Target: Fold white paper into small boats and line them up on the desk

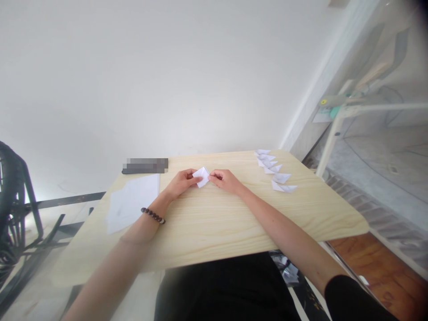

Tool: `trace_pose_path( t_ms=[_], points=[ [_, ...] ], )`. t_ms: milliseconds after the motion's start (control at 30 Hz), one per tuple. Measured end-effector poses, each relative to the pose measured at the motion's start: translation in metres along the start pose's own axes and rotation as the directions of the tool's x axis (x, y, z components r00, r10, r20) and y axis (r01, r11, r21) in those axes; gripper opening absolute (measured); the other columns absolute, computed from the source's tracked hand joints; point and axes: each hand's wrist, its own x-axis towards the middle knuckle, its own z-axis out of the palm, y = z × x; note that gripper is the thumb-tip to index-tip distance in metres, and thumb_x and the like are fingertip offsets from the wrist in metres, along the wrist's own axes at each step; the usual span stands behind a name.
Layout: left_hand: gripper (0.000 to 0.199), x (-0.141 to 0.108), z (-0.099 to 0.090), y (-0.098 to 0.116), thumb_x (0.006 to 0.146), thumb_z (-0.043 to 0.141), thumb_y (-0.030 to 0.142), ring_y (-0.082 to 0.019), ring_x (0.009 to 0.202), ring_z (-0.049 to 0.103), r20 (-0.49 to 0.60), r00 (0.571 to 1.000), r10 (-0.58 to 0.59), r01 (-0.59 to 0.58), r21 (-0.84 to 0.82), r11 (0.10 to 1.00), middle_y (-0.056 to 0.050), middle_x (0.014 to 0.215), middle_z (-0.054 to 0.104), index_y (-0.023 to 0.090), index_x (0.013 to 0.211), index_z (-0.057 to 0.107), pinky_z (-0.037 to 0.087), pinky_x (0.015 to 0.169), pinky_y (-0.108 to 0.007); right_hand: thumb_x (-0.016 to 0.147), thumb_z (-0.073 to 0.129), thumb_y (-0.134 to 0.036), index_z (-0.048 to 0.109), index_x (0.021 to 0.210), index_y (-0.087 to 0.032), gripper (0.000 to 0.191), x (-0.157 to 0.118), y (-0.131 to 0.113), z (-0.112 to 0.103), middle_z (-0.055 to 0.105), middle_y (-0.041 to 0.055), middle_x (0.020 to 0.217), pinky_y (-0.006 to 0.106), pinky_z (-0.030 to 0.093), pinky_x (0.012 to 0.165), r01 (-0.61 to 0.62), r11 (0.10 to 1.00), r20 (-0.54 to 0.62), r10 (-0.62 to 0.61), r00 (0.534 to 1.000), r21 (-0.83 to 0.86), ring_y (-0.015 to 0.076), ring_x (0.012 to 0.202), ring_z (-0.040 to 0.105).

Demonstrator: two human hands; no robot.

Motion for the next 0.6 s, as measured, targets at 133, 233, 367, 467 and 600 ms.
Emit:
trace_pose_path(
  t_ms=[133, 233, 367, 467, 600],
  points=[
    [0.038, -0.0016, 0.0029, 0.0026, 0.062, 0.066, 0.033, -0.018, 0.079, 0.058, 0.019, 1.000, -0.008, 0.008, -0.014, 1.000, -0.007, 0.087, 0.063, 0.012, 0.093, 0.056, 0.044, 0.074, -0.032, 0.077, 0.042, -0.039, 0.055, 0.072, -0.013, 0.029, 0.0011, 0.0022, 0.0013, 0.045, -0.0034, 0.052, 0.019, 0.030, 0.048, -0.016, 1.000, -0.023, 0.016, 1.000, 0.020, 0.0060, 0.047, 0.038],
    [0.034, -0.0019, 0.0019, 0.0027, 0.066, 0.062, 0.034, -0.016, 0.071, 0.058, 0.011, 1.000, 0.019, -0.020, 0.044, 0.999, -0.006, 0.079, 0.064, 0.011, 0.090, 0.058, 0.044, 0.071, -0.031, 0.076, 0.044, -0.040, 0.056, 0.074, -0.013, 0.030, 0.0015, 0.0030, 0.0021, 0.049, -0.0024, 0.055, 0.019, 0.032, 0.049, -0.028, 0.999, -0.014, 0.029, 0.999, 0.022, 0.0067, 0.049, 0.042],
    [0.030, -0.0030, -0.0009, 0.0039, 0.069, 0.058, 0.039, -0.013, 0.060, 0.054, 0.020, 0.998, 0.052, -0.054, 0.153, 0.987, -0.003, 0.066, 0.062, 0.011, 0.081, 0.062, 0.042, 0.064, -0.028, 0.075, 0.046, -0.041, 0.054, 0.071, -0.014, 0.029, 0.0009, 0.0023, 0.0012, 0.052, -0.0016, 0.057, 0.019, 0.032, 0.049, -0.032, 0.999, 0.024, 0.032, 0.999, 0.025, 0.0066, 0.050, 0.042],
    [0.030, -0.0039, -0.0015, 0.0060, 0.068, 0.058, 0.040, -0.014, 0.061, 0.055, 0.036, 0.998, 0.055, -0.060, 0.173, 0.983, -0.003, 0.067, 0.063, 0.012, 0.077, 0.064, 0.042, 0.065, -0.028, 0.076, 0.044, -0.040, 0.050, 0.066, -0.014, 0.029, -0.0001, 0.0005, -0.0005, 0.052, -0.0012, 0.058, 0.018, 0.031, 0.048, -0.021, 0.999, 0.069, 0.019, 0.997, 0.027, 0.0060, 0.048, 0.040],
    [0.031, -0.0038, -0.0005, 0.0066, 0.067, 0.060, 0.040, -0.015, 0.064, 0.057, 0.049, 0.998, 0.040, -0.047, 0.152, 0.987, -0.005, 0.070, 0.064, 0.012, 0.079, 0.064, 0.044, 0.068, -0.029, 0.078, 0.041, -0.038, 0.048, 0.065, -0.015, 0.028, -0.0006, -0.0002, -0.0007, 0.052, -0.0011, 0.058, 0.018, 0.032, 0.048, -0.003, 1.000, 0.095, 0.000, 0.995, 0.027, 0.0059, 0.048, 0.041]
  ],
)
